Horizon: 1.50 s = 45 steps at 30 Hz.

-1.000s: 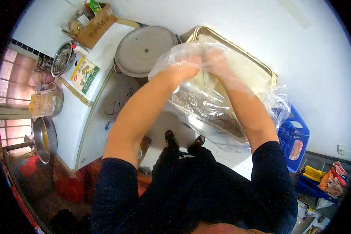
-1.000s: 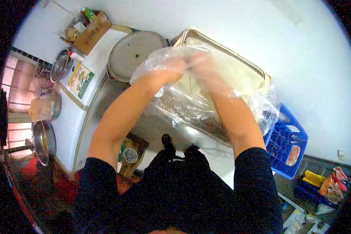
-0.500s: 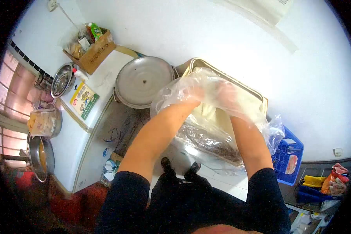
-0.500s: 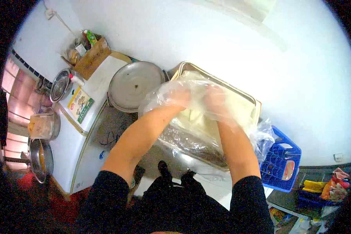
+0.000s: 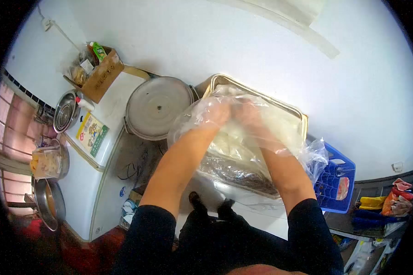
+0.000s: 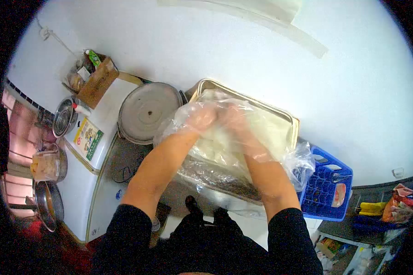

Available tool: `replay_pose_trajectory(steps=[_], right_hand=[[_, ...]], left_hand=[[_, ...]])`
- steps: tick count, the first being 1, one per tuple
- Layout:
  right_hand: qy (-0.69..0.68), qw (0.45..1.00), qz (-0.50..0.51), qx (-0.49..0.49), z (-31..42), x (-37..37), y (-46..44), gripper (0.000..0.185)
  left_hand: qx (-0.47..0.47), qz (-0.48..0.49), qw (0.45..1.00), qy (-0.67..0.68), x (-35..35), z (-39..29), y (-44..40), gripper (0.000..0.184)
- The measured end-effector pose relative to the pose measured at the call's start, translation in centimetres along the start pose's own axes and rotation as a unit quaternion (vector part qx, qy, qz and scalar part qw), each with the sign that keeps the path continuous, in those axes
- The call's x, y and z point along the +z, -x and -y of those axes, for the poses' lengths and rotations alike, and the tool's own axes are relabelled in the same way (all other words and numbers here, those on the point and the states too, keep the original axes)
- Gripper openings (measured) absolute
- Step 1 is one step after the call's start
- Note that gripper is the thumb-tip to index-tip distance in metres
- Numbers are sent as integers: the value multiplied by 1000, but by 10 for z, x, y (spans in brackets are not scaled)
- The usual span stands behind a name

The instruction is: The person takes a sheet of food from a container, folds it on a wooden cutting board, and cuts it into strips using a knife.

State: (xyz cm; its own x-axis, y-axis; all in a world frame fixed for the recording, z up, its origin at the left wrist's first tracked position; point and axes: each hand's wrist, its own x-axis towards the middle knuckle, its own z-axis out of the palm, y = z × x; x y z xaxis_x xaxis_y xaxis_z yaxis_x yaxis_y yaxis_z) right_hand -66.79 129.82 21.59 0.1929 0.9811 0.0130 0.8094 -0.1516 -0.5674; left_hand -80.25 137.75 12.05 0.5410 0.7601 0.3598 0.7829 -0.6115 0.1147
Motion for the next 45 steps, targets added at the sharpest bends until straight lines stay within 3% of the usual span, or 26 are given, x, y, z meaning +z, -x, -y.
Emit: replay_pose_trajectory(steps=[1, 2, 4, 5, 7, 8, 9, 11, 14, 16, 19, 20, 21, 23, 24, 27, 28, 29, 31, 32, 33, 35, 38, 39, 45], right_hand=[[-17, 996, -34, -85, 11, -4, 13, 47], [-164, 979, -40, -112, -28, 24, -3, 47], [84, 992, 69, 59, 14, -9, -3, 43], [86, 992, 69, 62, -1, -7, -6, 43], [238, 967, 93, 12, -14, -15, -4, 37], [258, 965, 37, 22, -21, -14, 6, 28], [259, 964, 42, 29, -22, -23, 11, 28], [353, 933, 65, -27, -30, -37, 13, 25], [353, 933, 66, 1, -12, -65, 49, 19], [317, 932, -2, -172, -21, -82, 73, 15], [335, 931, 14, -143, -26, -89, 92, 13], [372, 911, 51, -169, -28, -95, 97, 12], [373, 911, 51, -167, -19, -103, 103, 12], [409, 900, 149, -11, 3, -122, 120, 11], [419, 894, 157, -3, 1, -128, 125, 11], [417, 898, 133, -48, -6, -155, 152, 16], [414, 890, 165, -95, -15, -167, 155, 22], [414, 890, 165, -93, -19, -170, 160, 22], [412, 898, 152, 19, 2, -188, 171, 25], [414, 897, 155, 24, 2, -195, 173, 23], [401, 906, 140, -5, -14, -199, 178, 21], [368, 922, 69, -101, -40, -210, 195, 21], [416, 905, 88, -27, -8, -241, 210, 14], [414, 906, 86, -24, -6, -249, 216, 14], [406, 912, -1, -52, -7, -288, 231, 15]], left_hand=[[-31, 73, 996, 42, -23, 2, 0, 31], [-62, 147, 984, 84, -37, 3, 1, 38], [-61, 142, 985, 76, -3, 5, 9, 37], [-50, 118, 990, 56, 4, 6, 10, 36], [-25, 53, 998, 5, 13, 8, 11, 35], [-10, 10, 999, -30, 18, 10, 13, 34], [6, -39, 997, -67, 23, 11, 15, 33], [52, -107, 982, -147, 19, 14, 17, 31], [173, -35, 956, -234, -46, -3, 21, 28], [116, 102, 979, -131, -64, -16, 16, 29], [19, 288, 957, 15, -100, -34, 0, 31], [45, 325, 944, 40, -124, -41, 5, 36], [47, 325, 944, 41, -131, -44, 15, 36], [63, 336, 935, 95, -143, -53, 33, 49], [38, 386, 918, 87, -168, -59, 35, 64], [59, 439, 891, 101, -189, -66, 43, 62], [65, 472, 877, 67, -199, -73, 43, 67], [66, 472, 876, 67, -196, -76, 45, 67], [99, 436, 888, 106, -194, -82, 47, 72], [91, 466, 874, 101, -197, -93, 42, 82], [99, 433, 889, 112, -198, -100, 47, 92], [94, 417, 897, 116, -183, -121, 47, 110], [87, 409, 896, 147, -184, -153, 41, 122], [95, 364, 908, 183, -179, -160, 41, 130], [107, 253, 917, 288, -137, -210, 33, 125]])
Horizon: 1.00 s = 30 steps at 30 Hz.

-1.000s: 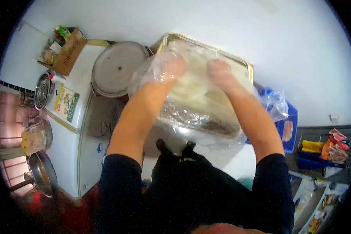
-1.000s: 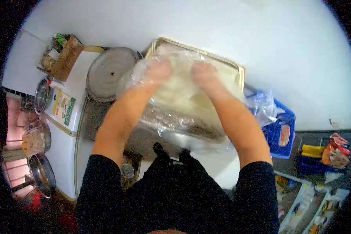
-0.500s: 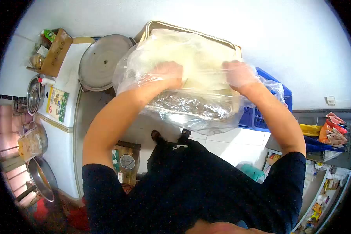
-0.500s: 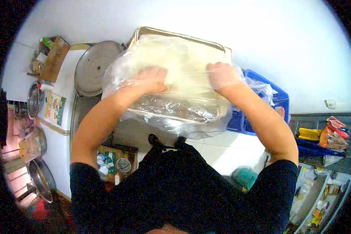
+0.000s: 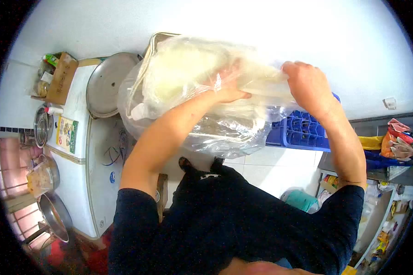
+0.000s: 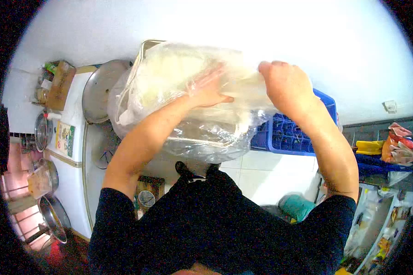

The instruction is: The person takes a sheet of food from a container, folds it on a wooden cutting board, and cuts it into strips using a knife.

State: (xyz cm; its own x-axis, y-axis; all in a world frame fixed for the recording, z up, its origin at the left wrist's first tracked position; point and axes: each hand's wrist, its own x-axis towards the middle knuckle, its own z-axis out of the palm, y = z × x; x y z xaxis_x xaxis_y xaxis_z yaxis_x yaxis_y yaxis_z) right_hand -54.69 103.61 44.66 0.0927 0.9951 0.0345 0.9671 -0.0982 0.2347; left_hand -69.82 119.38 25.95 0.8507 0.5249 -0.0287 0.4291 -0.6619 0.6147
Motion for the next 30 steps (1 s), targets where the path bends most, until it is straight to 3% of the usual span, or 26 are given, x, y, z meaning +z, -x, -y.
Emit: replay_pose_trajectory(steps=[2, 3, 6, 7, 8, 10, 11, 14, 16, 19, 22, 24, 26, 30], right_hand=[[-1, 999, -42, -14, -7, -4, 3, 15], [-14, 998, -59, -22, -8, -7, 4, 13], [-26, 997, -72, -32, -5, -16, 5, 11], [-22, 997, -68, -34, -3, -19, 5, 10], [-24, 997, -71, -36, -1, -21, 5, 10], [-65, 992, -89, -69, 1, -25, 6, 10], [-78, 988, -108, -84, 1, -28, 5, 12], [-142, 974, -145, -104, -5, -34, -2, 16], [-189, 964, -157, -97, -8, -43, -5, 22], [-248, 941, -208, -101, -15, -47, -12, 29], [-283, 929, -217, -95, -21, -50, -16, 29], [-280, 924, -227, -125, -27, -47, -17, 30], [-297, 929, -190, -115, -27, -45, -15, 31], [-332, 912, -201, -135, -38, -42, -9, 31]], left_hand=[[31, 17, 999, 33, 0, -17, -8, 116], [33, -21, 995, 88, 0, -28, -8, 97], [42, -49, 979, 194, 1, -49, -15, 81], [53, -96, 976, 187, 16, -45, -19, 64], [51, -99, 976, 185, 29, -40, -25, 64], [27, -71, 927, 368, 29, -46, -26, 57], [0, -79, 919, 387, 32, -50, -24, 51], [-23, -85, 875, 476, 2, -77, -9, 48], [-13, -110, 886, 450, -13, -92, -1, 47], [-89, -63, 762, 638, -35, -112, 9, 54], [-69, -96, 747, 654, -39, -126, 11, 53], [-61, -108, 770, 625, -33, -121, 8, 51], [-12, -95, 752, 652, -32, -122, 10, 48], [-55, -143, 721, 675, -52, -157, 37, 46]])
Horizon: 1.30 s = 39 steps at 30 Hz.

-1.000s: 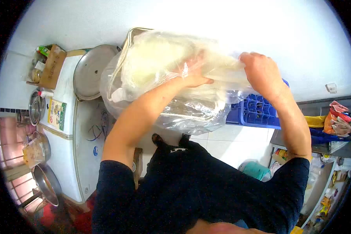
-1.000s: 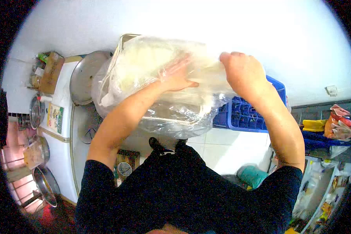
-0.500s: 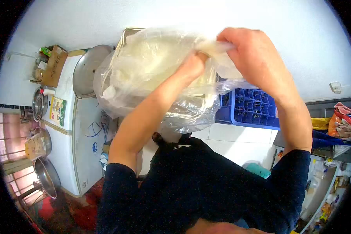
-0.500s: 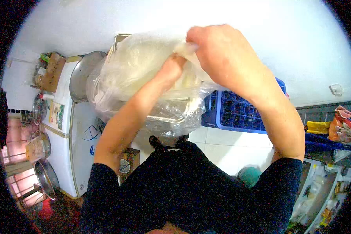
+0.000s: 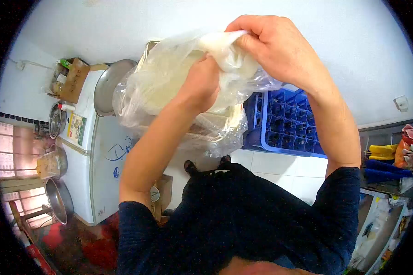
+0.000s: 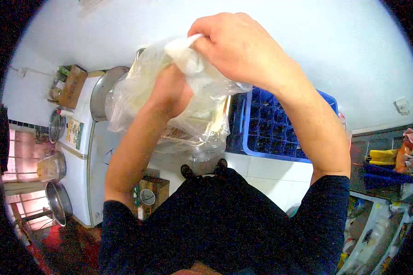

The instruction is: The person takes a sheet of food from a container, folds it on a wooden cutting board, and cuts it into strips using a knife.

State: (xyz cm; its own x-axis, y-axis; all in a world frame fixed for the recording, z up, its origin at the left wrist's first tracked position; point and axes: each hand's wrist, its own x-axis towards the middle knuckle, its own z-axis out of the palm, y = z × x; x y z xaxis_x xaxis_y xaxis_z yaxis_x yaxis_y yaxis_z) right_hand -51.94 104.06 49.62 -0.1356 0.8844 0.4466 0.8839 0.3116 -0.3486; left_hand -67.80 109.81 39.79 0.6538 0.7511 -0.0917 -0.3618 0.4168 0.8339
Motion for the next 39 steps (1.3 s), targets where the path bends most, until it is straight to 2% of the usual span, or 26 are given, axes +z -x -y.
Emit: replay_pose_trajectory(steps=[3, 4, 6, 10, 12, 15, 16, 19, 21, 22, 23, 24, 25, 26, 27, 28, 29, 30, 31, 32, 33, 34, 36, 37, 38, 39], right_hand=[[-66, 998, 13, 10, 1, -10, 5, 34], [-57, 998, -7, -18, -3, -9, 7, 37], [-99, 994, 36, -16, -1, -19, 10, 41], [-139, 988, 54, 28, -1, -26, 21, 31], [-94, 992, 73, 44, -1, -29, 25, 35], [-28, 999, 11, -24, -9, -20, 36, 45], [-17, 999, 18, -35, -11, -20, 39, 46], [-3, 999, 13, -29, -7, -21, 47, 42], [25, 999, 31, -7, -4, -21, 51, 43], [55, 997, 46, 16, 1, -20, 51, 45], [86, 990, 90, 59, 9, -21, 51, 48], [113, 989, 81, 45, 11, -15, 54, 48], [141, 978, 127, 89, 15, -9, 52, 44], [168, 962, 172, 133, 20, -2, 49, 41], [169, 961, 172, 132, 22, 7, 47, 41], [166, 947, 232, 145, 23, 17, 45, 40], [162, 930, 291, 159, 22, 28, 45, 41], [80, 952, 275, 106, 21, 40, 54, 36], [48, 936, 329, 117, 32, 54, 58, 32], [-11, 928, 371, 29, 41, 64, 68, 27], [-77, 922, 367, -94, 50, 72, 77, 24], [-162, 893, 393, -149, 70, 59, 69, 22], [-270, 907, 301, -114, 83, 29, 46, 20], [-273, 945, 180, 8, 78, 28, 38, 20], [-266, 954, 52, 129, 67, 27, 24, 22], [-172, 970, 25, 168, 46, 29, 5, 28]], left_hand=[[13, 9, 1000, -13, 0, -6, 14, 46], [29, 2, 999, -33, -2, -8, 17, 46], [19, -4, 999, -32, -8, -15, 26, 46], [56, -5, 998, -25, -21, -30, 48, 51], [85, 92, 992, 2, -24, -44, 62, 59], [118, 79, 987, 72, -23, -59, 89, 69], [130, 115, 981, 90, -30, -64, 99, 78], [152, 109, 970, 155, -43, -82, 144, 93], [223, -46, 970, 90, -59, -91, 170, 90], [224, -47, 969, 91, -76, -96, 184, 90], [278, -7, 957, 77, -97, -100, 198, 87], [331, 32, 941, 63, -98, -107, 202, 85], [332, 31, 940, 64, -96, -114, 207, 85], [365, -154, 917, 51, -90, -123, 213, 81], [383, -333, 861, 36, -85, -131, 216, 78], [384, -331, 861, 38, -106, -137, 220, 78], [382, -62, 921, 47, -141, -144, 225, 76], [353, 211, 910, 52, -162, -149, 229, 73], [419, 11, 908, 19, -151, -149, 231, 73], [426, -205, 881, -24, -140, -149, 232, 72], [438, -257, 861, -1, -140, -156, 227, 72], [437, -195, 878, -10, -157, -160, 229, 71], [423, -71, 903, -28, -191, -169, 233, 69], [393, 1, 920, 6, -189, -175, 230, 69], [361, 74, 929, 40, -191, -179, 228, 68], [370, 81, 924, 60, -200, -179, 228, 68]])
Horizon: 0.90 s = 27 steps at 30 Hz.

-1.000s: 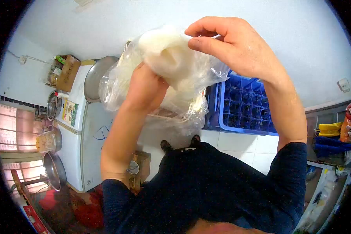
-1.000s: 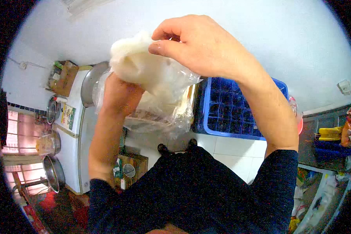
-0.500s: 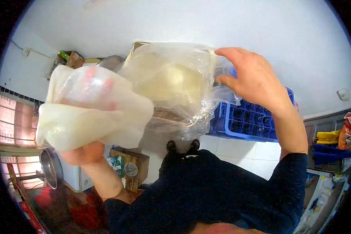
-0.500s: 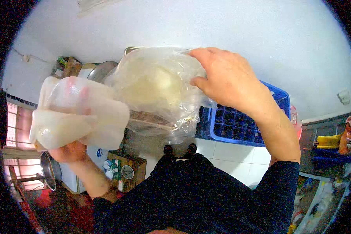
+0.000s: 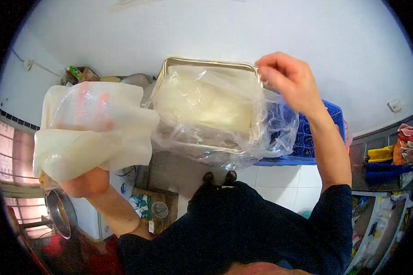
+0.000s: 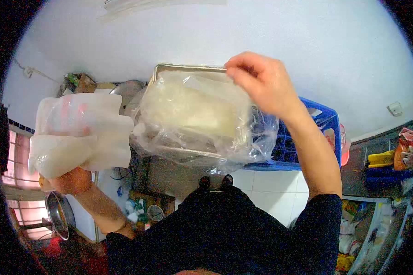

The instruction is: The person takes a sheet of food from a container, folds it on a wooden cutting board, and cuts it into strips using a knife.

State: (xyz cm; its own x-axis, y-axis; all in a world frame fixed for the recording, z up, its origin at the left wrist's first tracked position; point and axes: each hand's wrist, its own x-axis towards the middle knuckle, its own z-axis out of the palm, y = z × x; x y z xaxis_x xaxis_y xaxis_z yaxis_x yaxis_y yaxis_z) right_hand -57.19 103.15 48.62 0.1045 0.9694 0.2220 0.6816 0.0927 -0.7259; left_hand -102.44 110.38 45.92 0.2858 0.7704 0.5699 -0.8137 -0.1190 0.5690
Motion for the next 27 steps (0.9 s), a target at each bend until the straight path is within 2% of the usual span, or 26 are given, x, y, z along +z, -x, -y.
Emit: replay_pose_trajectory(steps=[1, 3, 5, 6, 7, 8, 10, 11, 13, 14, 15, 16, 18, 19, 20, 22, 23, 24, 25, 26, 27], right_hand=[[88, 994, -49, 33, -21, -3, -29, 33], [208, 978, -1, 30, -119, 22, -70, 56], [195, 954, 179, 137, -132, 67, -67, 78], [132, 946, 260, 145, -116, 94, -60, 90], [142, 931, 317, 108, -96, 125, -45, 88], [59, 935, 347, 41, -85, 162, -28, 86], [103, 878, 457, -100, -33, 193, -4, 84], [217, 865, 409, -192, -24, 205, 19, 79], [309, 746, 581, -104, 23, 196, -15, 74], [308, 748, 579, -102, 27, 185, -30, 74], [196, 859, 473, -31, 27, 172, -44, 74], [78, 935, 342, 44, 25, 161, -53, 74], [101, 980, 144, -92, -10, 200, -73, 76], [125, 972, 139, -144, -27, 235, -81, 78], [151, 960, 133, -194, -33, 264, -86, 80], [137, 919, 356, -100, -14, 284, -72, 84], [117, 929, 345, -71, -20, 301, -54, 85], [109, 940, 311, -83, -23, 307, -48, 76], [112, 946, 297, -63, -21, 306, -45, 76], [162, 937, 290, -103, -18, 301, -46, 68], [213, 924, 284, -142, -13, 292, -47, 61]], left_hand=[[1, 2, 1000, 3, -14, -3, 4, 68], [6, 17, 1000, -5, -37, -9, 4, 72], [3, 71, 997, 2, -49, -12, -3, 76], [1, 77, 997, 5, -54, -15, -5, 76], [-7, 77, 997, 9, -55, -18, -5, 76], [-15, 71, 997, 12, -56, -20, -5, 77], [-30, 65, 997, 18, -56, -22, -7, 77], [-39, 62, 997, 18, -56, -23, -8, 77], [-63, 66, 996, 19, -52, -22, -14, 78], [-73, 70, 995, 22, -51, -22, -17, 78], [-84, 74, 993, 27, -50, -23, -19, 79], [-93, 77, 992, 39, -53, -23, -18, 79], [-107, 78, 986, 103, -66, -27, -13, 76], [-113, 74, 979, 151, -81, -29, -9, 74], [-78, 66, 987, 120, -113, -34, 4, 72], [-65, 76, 989, 110, -104, -14, -11, 71], [-33, -175, 984, 22, -39, -4, -22, 73], [-5, -409, 909, -76, -2, 6, -31, 75], [-24, -396, 915, -67, -1, 16, -34, 75], [-39, -210, 975, -59, -1, 22, -35, 74], [-49, -15, 998, -46, -6, 26, -35, 72]])
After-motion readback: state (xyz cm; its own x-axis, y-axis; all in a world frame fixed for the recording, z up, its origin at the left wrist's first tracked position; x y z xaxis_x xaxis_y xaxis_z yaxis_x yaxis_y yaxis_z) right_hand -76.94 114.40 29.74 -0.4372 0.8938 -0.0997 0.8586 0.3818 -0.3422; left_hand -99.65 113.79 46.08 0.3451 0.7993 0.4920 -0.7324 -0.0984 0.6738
